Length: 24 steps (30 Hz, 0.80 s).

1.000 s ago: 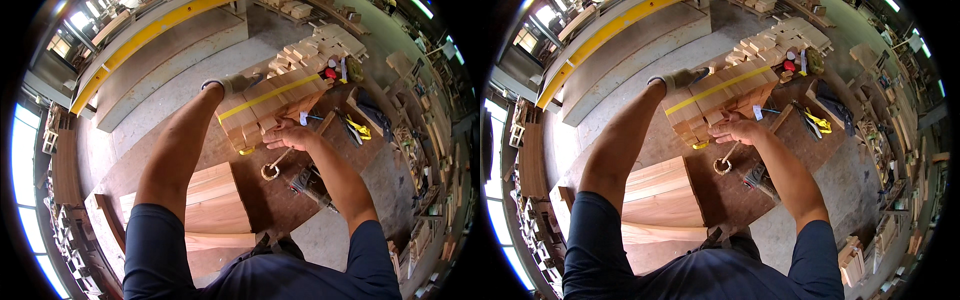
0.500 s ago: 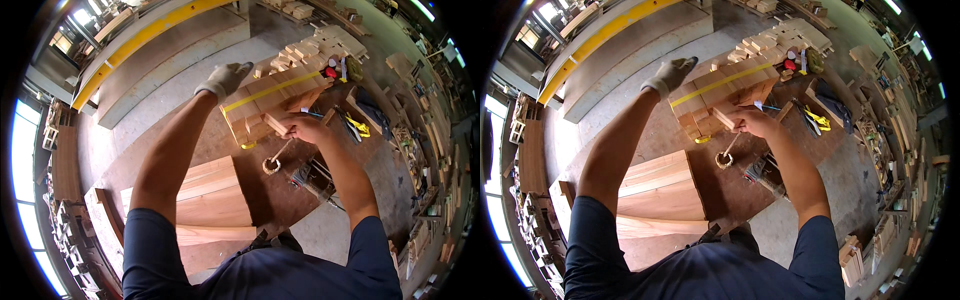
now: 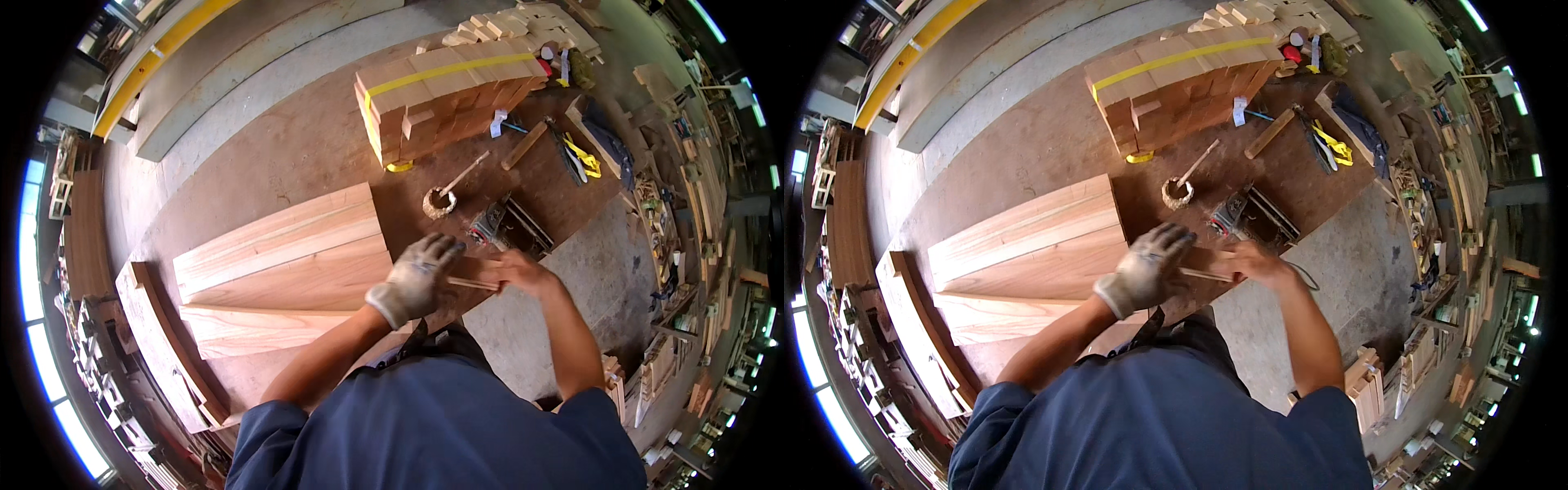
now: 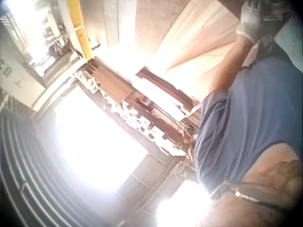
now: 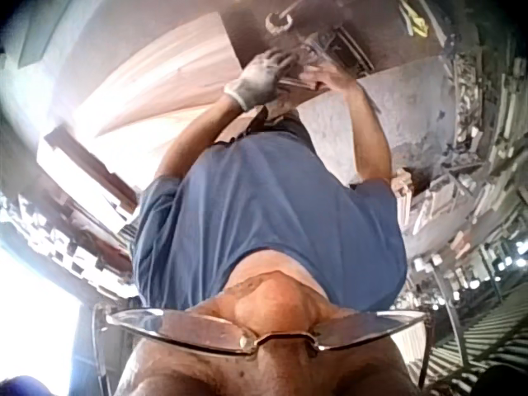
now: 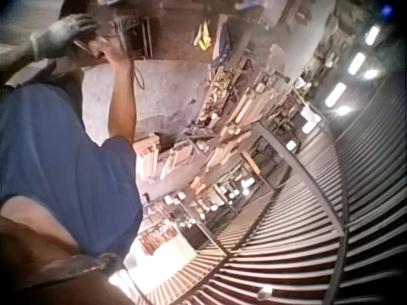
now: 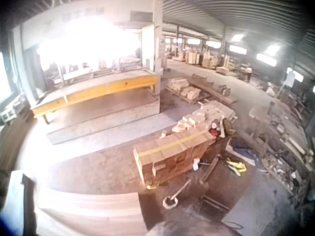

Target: The person applies glue to small wooden blocks and attaches them to a larger wooden panel using a nail gun. The process is repeated for multiple blocks, securing them in place on the panel.

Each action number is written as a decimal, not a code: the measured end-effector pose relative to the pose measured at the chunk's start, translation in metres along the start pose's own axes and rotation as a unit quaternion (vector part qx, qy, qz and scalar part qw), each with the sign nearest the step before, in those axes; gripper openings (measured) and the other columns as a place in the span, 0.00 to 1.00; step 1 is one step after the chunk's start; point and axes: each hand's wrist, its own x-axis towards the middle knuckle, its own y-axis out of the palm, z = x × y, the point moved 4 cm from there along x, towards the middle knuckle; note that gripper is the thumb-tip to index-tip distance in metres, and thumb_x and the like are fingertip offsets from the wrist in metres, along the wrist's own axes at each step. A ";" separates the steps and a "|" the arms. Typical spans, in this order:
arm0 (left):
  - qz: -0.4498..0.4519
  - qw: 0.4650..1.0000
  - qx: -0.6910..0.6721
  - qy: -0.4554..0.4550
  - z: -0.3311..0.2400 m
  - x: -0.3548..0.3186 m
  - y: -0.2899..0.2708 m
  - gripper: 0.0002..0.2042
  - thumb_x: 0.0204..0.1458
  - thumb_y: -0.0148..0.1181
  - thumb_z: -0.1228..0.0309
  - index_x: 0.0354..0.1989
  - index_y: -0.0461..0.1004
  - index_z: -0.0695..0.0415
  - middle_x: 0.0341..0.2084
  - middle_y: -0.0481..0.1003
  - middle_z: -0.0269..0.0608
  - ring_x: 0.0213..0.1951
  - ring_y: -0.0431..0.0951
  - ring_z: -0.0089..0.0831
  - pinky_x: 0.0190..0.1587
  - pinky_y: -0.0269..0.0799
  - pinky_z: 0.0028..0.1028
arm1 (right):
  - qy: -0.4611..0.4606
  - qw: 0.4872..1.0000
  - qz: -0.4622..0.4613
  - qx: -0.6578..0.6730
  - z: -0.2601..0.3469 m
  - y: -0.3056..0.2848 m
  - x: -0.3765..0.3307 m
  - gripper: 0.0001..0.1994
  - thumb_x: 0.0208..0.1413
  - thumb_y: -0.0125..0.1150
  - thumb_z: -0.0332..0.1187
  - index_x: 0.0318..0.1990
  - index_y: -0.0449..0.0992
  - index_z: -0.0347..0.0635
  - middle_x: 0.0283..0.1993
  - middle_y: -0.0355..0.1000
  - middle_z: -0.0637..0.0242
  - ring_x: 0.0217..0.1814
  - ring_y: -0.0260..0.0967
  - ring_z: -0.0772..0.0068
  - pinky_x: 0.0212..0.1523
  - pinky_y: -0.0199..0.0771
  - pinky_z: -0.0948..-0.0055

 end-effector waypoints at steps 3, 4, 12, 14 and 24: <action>0.087 0.992 -0.004 -0.095 0.015 0.000 0.040 0.36 0.47 0.73 0.61 0.66 0.69 0.57 0.58 0.75 0.53 0.61 0.73 0.53 0.65 0.69 0.46 | -0.003 0.999 0.017 -0.039 0.002 0.027 0.031 0.18 0.59 0.74 0.44 0.47 0.83 0.40 0.39 0.81 0.69 0.39 0.78 0.77 0.35 0.80 0.72; 0.062 0.992 0.004 -0.107 0.026 -0.003 0.044 0.35 0.47 0.73 0.62 0.65 0.69 0.57 0.56 0.76 0.52 0.59 0.74 0.53 0.63 0.70 0.46 | -0.020 0.997 -0.036 -0.064 0.007 0.030 0.037 0.19 0.58 0.74 0.45 0.47 0.83 0.39 0.38 0.80 0.69 0.38 0.77 0.76 0.35 0.80 0.71; -0.102 0.916 -0.236 -0.306 0.071 -0.036 0.012 0.20 0.58 0.69 0.57 0.48 0.79 0.61 0.39 0.80 0.46 0.39 0.81 0.42 0.41 0.78 0.36 | -0.216 0.874 -0.376 -0.219 0.059 -0.019 0.067 0.23 0.56 0.77 0.44 0.48 0.81 0.30 0.36 0.82 0.54 0.37 0.80 0.64 0.39 0.79 0.63; -0.106 0.768 -0.524 -0.353 0.081 -0.045 0.025 0.28 0.66 0.58 0.46 0.49 0.77 0.65 0.34 0.79 0.41 0.32 0.79 0.32 0.36 0.77 0.28 | -0.223 0.876 -0.368 -0.216 0.083 -0.022 0.087 0.22 0.56 0.76 0.43 0.47 0.81 0.31 0.36 0.82 0.55 0.37 0.80 0.64 0.39 0.79 0.63; -0.134 0.625 -0.726 -0.253 0.111 -0.056 0.071 0.27 0.70 0.48 0.46 0.63 0.69 0.58 0.45 0.79 0.55 0.41 0.80 0.46 0.41 0.78 0.41 | -0.370 0.832 -0.342 -0.231 0.111 -0.023 0.105 0.04 0.57 0.66 0.29 0.34 0.81 0.39 0.25 0.76 0.60 0.27 0.77 0.63 0.32 0.76 0.66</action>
